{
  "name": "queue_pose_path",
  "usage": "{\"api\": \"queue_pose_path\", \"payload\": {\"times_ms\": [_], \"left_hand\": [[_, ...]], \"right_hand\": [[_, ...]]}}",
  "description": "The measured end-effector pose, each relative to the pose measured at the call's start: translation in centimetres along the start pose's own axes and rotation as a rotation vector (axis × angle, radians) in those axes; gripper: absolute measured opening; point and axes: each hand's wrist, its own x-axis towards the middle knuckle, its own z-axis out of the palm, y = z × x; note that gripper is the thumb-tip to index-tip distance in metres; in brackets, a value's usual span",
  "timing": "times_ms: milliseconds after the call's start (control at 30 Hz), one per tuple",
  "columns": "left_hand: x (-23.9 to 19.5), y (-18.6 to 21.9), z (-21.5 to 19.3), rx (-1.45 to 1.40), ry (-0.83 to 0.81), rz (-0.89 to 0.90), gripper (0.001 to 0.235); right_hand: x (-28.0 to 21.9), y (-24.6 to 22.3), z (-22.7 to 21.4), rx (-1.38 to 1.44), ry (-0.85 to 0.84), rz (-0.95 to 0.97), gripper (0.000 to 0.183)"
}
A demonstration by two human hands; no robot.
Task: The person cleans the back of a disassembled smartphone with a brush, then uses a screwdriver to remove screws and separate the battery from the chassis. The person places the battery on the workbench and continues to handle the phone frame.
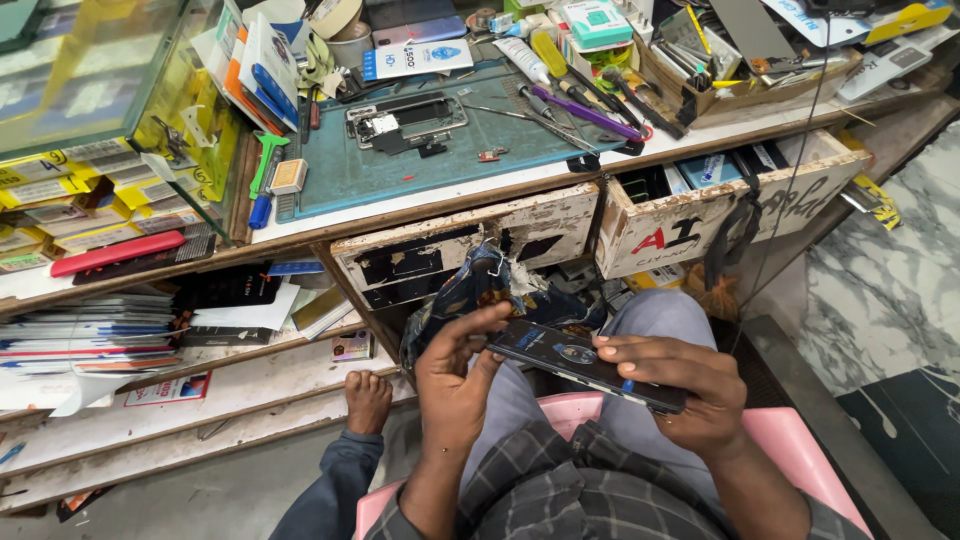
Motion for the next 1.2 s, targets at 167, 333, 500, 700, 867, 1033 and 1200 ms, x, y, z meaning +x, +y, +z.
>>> {"api": "queue_pose_path", "payload": {"times_ms": [167,333,500,700,867,1033,1200], "left_hand": [[0.1,1.0,0.5,-0.054,-0.152,0.069,0.034],[-0.1,1.4,0.3,0.012,-0.175,0.117,0.015],[0.1,1.5,-0.1,0.18,-0.189,0.195,0.012],[0.3,0.5,-0.8,0.237,-0.188,0.241,0.01],[-0.4,-1.2,-1.2,0.01,-0.12,0.069,0.009],[-0.5,-2.7,-1.4,-0.021,-0.085,0.062,0.012],[-0.5,-2.8,-1.2,-0.044,-0.094,0.034,0.016]], "right_hand": [[-1.0,0.7,0.0,0.064,0.047,0.073,0.024],[-2.4,2.3,0.0,0.26,0.082,0.192,0.022],[-2.9,3.1,-0.3,0.349,0.091,0.233,0.023],[-2.3,2.8,-0.2,0.294,0.066,0.228,0.02],[-1.5,1.8,-0.3,0.181,0.016,0.224,0.02],[-0.5,0.7,0.0,0.081,-0.031,0.182,0.026],[0.0,-0.1,0.1,0.035,-0.051,0.153,0.033]]}}
